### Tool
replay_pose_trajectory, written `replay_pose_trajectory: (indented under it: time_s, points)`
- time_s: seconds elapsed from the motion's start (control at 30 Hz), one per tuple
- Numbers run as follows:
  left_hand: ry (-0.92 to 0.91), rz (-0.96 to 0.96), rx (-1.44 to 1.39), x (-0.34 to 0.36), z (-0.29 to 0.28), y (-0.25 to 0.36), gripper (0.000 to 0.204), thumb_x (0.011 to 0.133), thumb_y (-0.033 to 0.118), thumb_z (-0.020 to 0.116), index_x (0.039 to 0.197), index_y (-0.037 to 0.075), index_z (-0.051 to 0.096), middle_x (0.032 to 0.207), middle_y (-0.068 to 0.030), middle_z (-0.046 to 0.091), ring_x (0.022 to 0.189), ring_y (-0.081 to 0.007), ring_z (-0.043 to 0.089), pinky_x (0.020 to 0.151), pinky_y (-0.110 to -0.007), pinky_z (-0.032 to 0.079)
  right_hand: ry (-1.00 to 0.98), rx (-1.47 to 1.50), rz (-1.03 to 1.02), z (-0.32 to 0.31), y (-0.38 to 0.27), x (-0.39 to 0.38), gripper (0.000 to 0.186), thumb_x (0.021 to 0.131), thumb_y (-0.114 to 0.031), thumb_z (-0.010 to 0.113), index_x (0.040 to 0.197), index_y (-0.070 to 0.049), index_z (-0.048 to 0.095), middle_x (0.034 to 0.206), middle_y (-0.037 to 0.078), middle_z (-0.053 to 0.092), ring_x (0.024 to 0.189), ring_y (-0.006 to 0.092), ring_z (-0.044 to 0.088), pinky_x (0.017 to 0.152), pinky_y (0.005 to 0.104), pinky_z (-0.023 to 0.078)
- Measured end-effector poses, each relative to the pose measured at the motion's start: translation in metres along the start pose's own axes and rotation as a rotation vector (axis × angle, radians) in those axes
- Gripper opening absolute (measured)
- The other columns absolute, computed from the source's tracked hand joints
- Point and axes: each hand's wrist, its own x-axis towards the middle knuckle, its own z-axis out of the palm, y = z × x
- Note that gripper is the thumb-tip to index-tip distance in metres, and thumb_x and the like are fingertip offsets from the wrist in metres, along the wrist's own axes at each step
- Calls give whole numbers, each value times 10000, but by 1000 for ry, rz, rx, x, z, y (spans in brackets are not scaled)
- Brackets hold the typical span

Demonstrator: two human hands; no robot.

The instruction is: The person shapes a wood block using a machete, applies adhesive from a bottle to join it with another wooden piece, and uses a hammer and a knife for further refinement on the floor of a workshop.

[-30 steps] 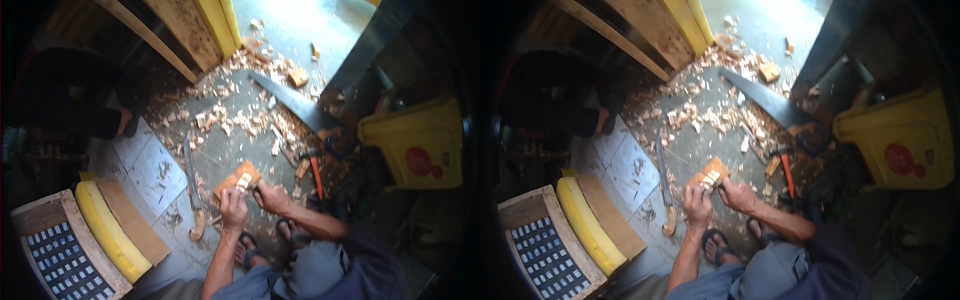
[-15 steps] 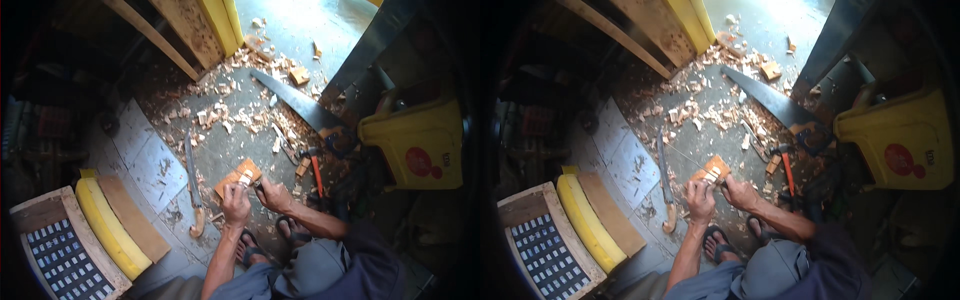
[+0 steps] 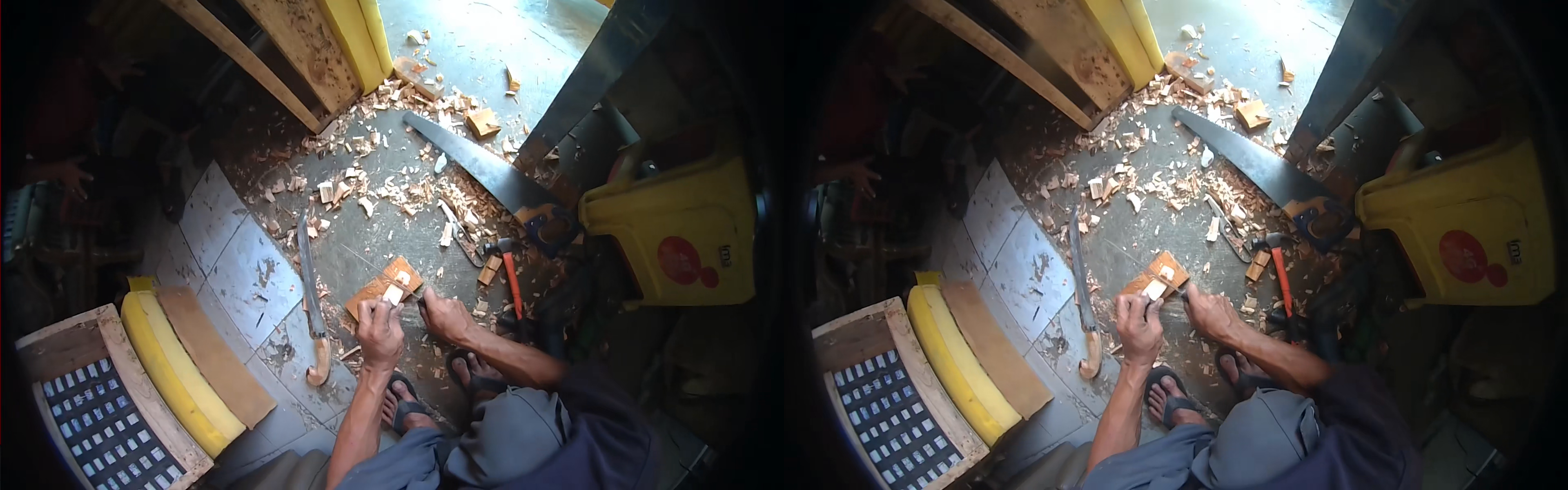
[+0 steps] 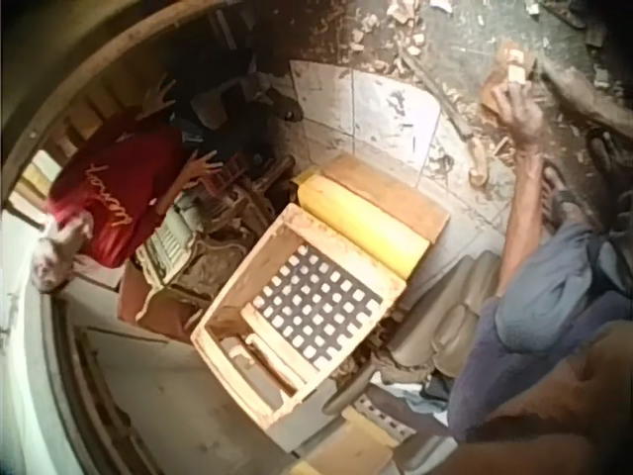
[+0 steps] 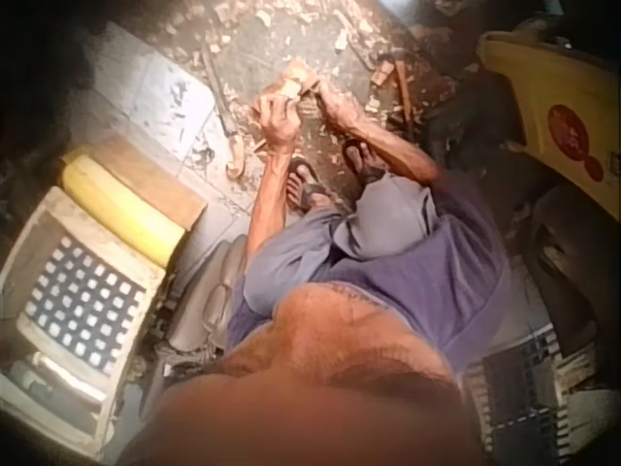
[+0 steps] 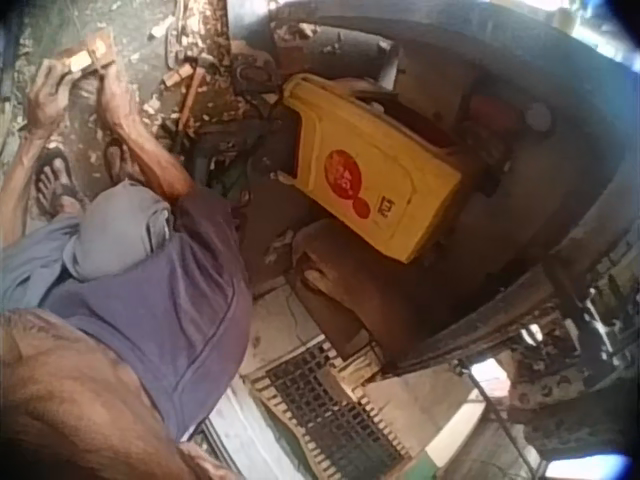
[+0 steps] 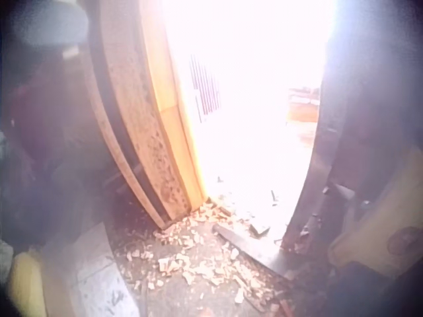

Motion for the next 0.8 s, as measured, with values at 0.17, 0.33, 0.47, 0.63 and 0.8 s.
replay_pose_trajectory:
  time_s: [0.17, 0.33, 0.47, 0.63, 0.8]
  points:
    - [-11, 17, -7, -1, 1, 2, 213, 822, -34, 753, 990, -9, 624, 928, -172, 581, 843, -344, 586, 740, -429, 499, 133, 15, -113, 2, 9, -8, 240, 947, -168, 598, 1031, -18, 429, 762, 287, 655, 742, 517, 643, 625, 606, 499]
    - [13, 23, 13, 12, 3, 0, 225, 820, -48, 745, 1007, -11, 628, 911, -175, 590, 844, -346, 585, 738, -424, 504, 124, -45, -73, -11, 4, -20, 255, 966, -214, 590, 1028, -13, 446, 740, 271, 647, 713, 497, 652, 627, 572, 513]
    - [-17, -15, 6, -4, 0, 2, 216, 824, -60, 726, 1011, -12, 629, 915, -169, 581, 861, -354, 581, 744, -434, 498, 77, -100, -36, -13, 12, -28, 273, 953, -213, 625, 1027, -16, 452, 708, 243, 633, 672, 465, 649, 588, 542, 517]
    - [-8, 29, 23, 1, -1, 3, 174, 838, -41, 720, 977, -7, 622, 914, -171, 559, 837, -344, 559, 756, -432, 486, 4, -82, 19, -15, 10, -35, 246, 955, -200, 629, 983, -18, 466, 687, 252, 626, 654, 458, 657, 566, 538, 523]
    - [-30, -43, 42, -2, 5, 7, 184, 820, -41, 736, 960, -2, 624, 892, -154, 544, 825, -336, 556, 758, -427, 475, 210, 51, -155, -16, 15, -51, 289, 956, -241, 625, 1032, -17, 459, 740, 264, 660, 668, 488, 654, 596, 576, 522]
